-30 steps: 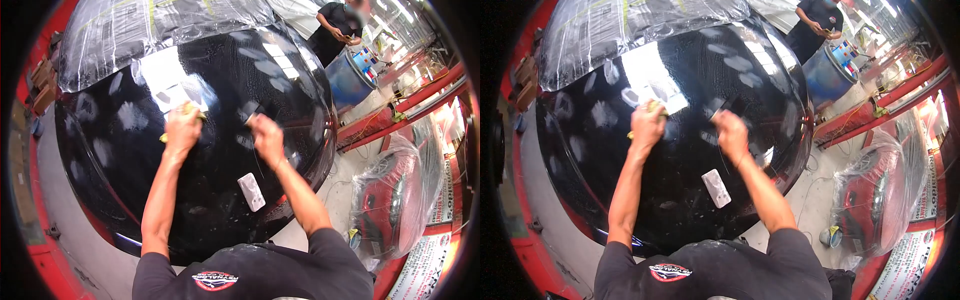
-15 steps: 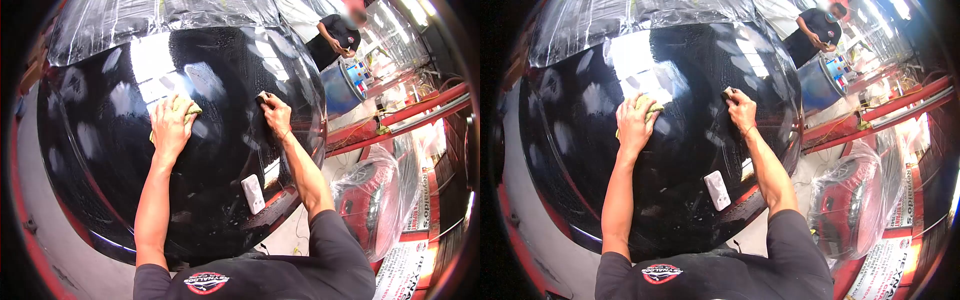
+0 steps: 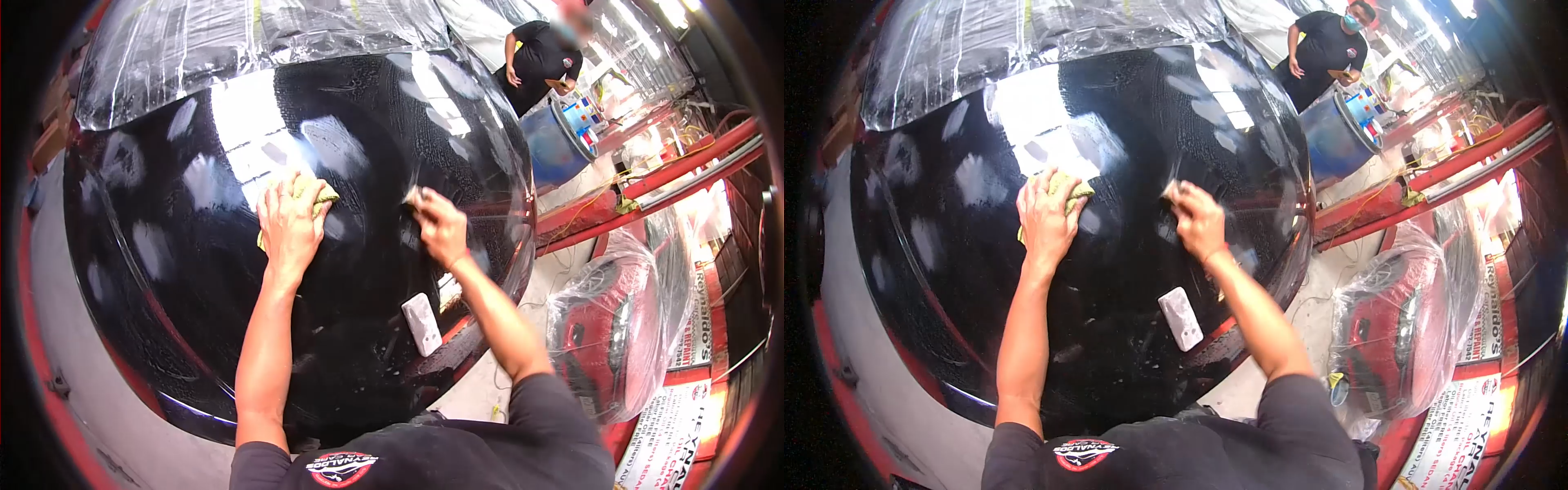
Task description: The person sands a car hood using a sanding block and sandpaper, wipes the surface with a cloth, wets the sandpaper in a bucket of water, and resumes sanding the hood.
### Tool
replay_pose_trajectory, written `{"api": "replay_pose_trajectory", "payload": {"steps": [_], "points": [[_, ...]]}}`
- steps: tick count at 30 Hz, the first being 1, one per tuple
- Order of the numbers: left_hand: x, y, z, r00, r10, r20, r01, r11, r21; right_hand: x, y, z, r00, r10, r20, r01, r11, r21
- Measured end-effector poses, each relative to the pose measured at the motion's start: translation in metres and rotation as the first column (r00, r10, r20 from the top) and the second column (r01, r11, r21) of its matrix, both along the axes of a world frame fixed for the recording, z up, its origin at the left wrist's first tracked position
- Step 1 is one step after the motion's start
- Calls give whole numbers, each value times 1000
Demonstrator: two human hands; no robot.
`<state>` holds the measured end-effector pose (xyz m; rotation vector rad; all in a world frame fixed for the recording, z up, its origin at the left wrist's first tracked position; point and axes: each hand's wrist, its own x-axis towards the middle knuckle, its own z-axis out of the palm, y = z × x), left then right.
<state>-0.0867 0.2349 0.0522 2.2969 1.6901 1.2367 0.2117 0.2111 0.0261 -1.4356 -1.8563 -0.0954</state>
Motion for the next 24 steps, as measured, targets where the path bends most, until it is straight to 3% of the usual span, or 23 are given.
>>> {"api": "replay_pose_trajectory", "payload": {"steps": [2,3,4,6,7,10,12,14,15,16,18,21,22,24], "points": [[-2,-1,0,1000,-14,24,14,1000,-15,9,51,12,982,-121,-145,106,988,-111],[0,-1,-1,1000,-2,23,2,1000,2,-3,62,31,930,-131,-343,31,959,-281],[-2,-1,-2,1000,0,6,0,1000,23,-12,54,27,928,-123,-351,24,962,-273],[-4,-4,-2,1000,-6,-19,6,1000,17,-29,2,7,998,-55,-4,55,998,41],[-1,0,-1,1000,1,-26,-1,1000,5,-37,-24,-3,994,-38,-104,36,999,-21],[-1,-2,0,1000,-14,7,14,1000,-28,-14,23,30,998,27,48,-20,991,-131],[-1,-3,1,1000,-11,1,11,1000,16,-12,65,30,985,-151,-81,141,983,-122],[-1,-3,1,1000,-12,-25,12,1000,8,-22,33,30,999,15,-36,-15,1000,-19],[-1,-2,0,999,-27,-17,27,999,26,-27,6,9,999,-9,35,4,991,132],[-1,-1,-1,999,-17,-27,18,1000,15,-37,-25,10,999,17,-36,-16,999,34],[-1,1,-6,998,-10,-60,10,1000,4,-20,-12,16,995,81,55,-83,996,36],[-1,-2,-2,998,0,-58,1,1000,17,-11,55,37,980,-197,-33,195,978,-69],[-1,0,0,998,5,-63,-4,1000,15,-16,52,37,977,-203,-59,199,978,-70],[-1,-1,-4,998,7,-66,-5,1000,26,-25,-2,35,998,13,-56,-20,992,-123]]}}
